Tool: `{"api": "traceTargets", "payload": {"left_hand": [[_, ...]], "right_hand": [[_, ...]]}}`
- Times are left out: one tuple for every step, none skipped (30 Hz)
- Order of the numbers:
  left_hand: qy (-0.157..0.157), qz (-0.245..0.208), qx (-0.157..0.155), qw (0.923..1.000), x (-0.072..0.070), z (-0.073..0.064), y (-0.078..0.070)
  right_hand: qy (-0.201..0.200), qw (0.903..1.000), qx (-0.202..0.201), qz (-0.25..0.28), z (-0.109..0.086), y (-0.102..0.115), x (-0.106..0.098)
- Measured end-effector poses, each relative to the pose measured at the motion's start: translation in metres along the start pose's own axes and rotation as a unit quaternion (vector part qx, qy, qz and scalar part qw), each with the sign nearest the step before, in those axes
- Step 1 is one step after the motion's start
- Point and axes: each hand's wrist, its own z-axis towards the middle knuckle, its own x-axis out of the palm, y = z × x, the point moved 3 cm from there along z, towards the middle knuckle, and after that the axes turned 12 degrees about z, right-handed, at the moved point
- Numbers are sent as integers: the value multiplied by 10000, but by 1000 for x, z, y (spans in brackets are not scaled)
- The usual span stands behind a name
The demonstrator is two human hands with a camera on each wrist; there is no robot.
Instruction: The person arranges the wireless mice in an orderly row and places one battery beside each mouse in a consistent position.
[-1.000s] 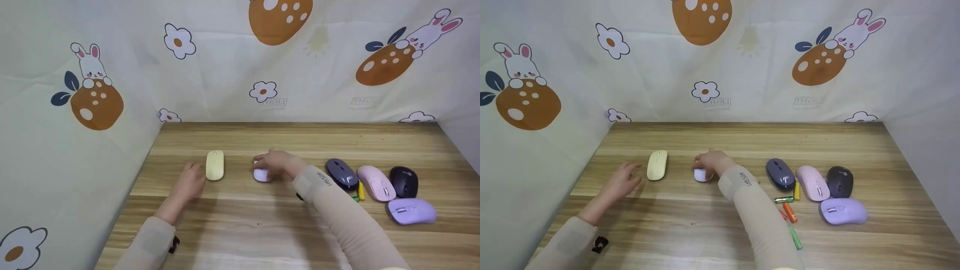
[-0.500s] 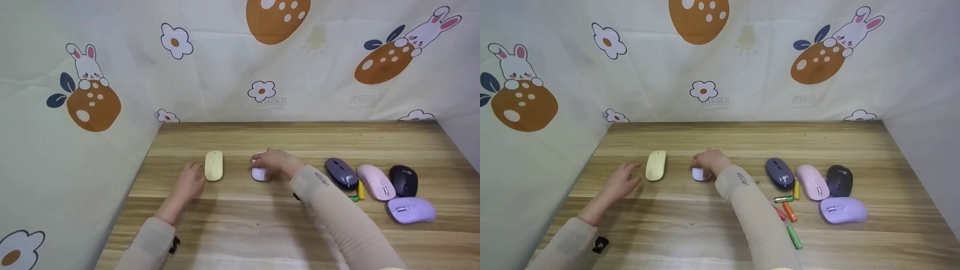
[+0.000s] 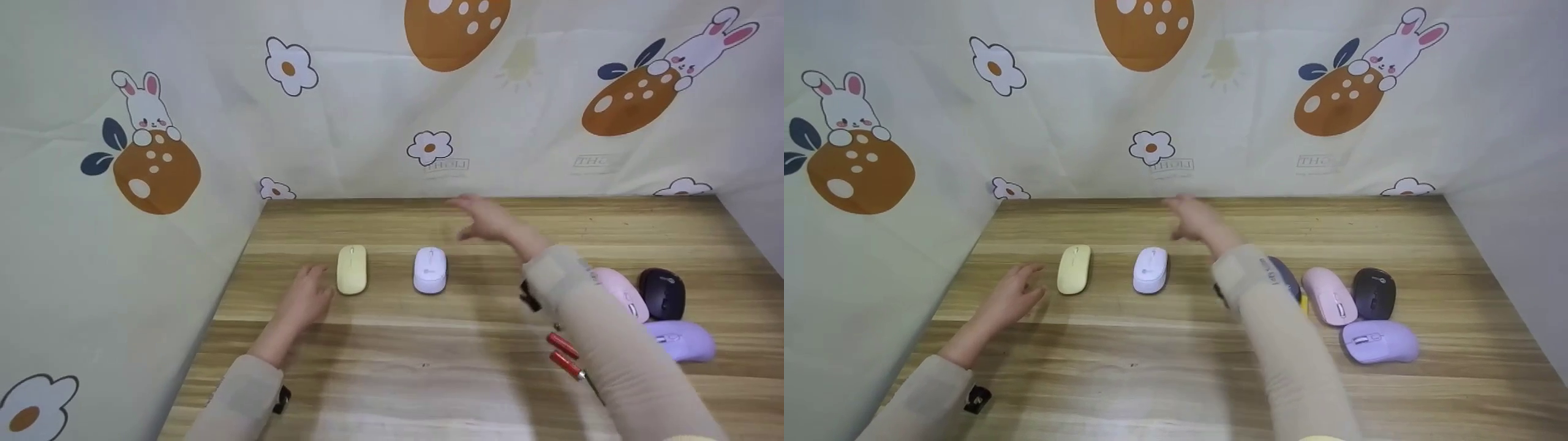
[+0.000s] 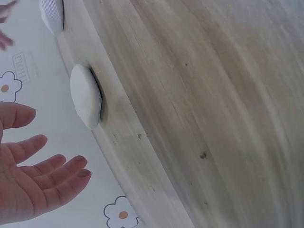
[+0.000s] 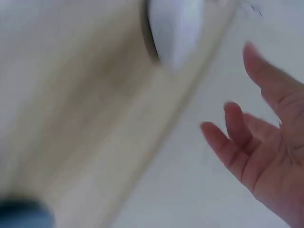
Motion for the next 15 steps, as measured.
{"api": "traceTargets", "payload": {"left_hand": [[17, 9, -8, 10000, 0, 0, 1], [48, 15, -42, 10000, 1, 0, 2], [83, 31, -77, 9999, 2, -1, 3], [122, 50, -99, 9999, 3, -2, 3], [157, 74, -115, 9998, 3, -2, 4], [178, 93, -118, 9997, 5, -2, 5], [191, 114, -101, 9997, 6, -3, 5], [213, 111, -99, 9997, 6, -3, 5], [223, 124, -70, 9996, 7, -4, 5], [233, 138, -39, 9996, 7, -4, 6], [221, 151, -3, 9996, 8, -4, 6], [224, 145, 27, 9996, 8, -4, 6], [219, 144, 56, 9996, 7, -5, 6], [215, 140, 73, 9996, 7, -5, 6], [207, 146, 100, 9996, 6, -5, 6]], "right_hand": [[-261, 9996, 107, 66, -9, -6, -20], [-467, 9986, 217, 96, -20, -12, -40], [-608, 9974, 370, 113, -31, -18, -57], [-686, 9963, 513, 114, -44, -25, -73], [-716, 9952, 660, 103, -57, -32, -86], [-722, 9941, 804, 74, -71, -39, -97], [-709, 9927, 974, 44, -85, -47, -106], [-666, 9909, 1167, 29, -98, -56, -112], [-613, 9889, 1354, 43, -112, -66, -116], [-563, 9869, 1512, 45, -124, -76, -117], [-528, 9848, 1653, 80, -137, -86, -117], [-510, 9824, 1791, 129, -148, -97, -115], [-497, 9803, 1899, 225, -159, -107, -111], [-503, 9785, 1970, 348, -169, -117, -106], [-566, 9775, 1987, 430, -178, -125, -100]]}}
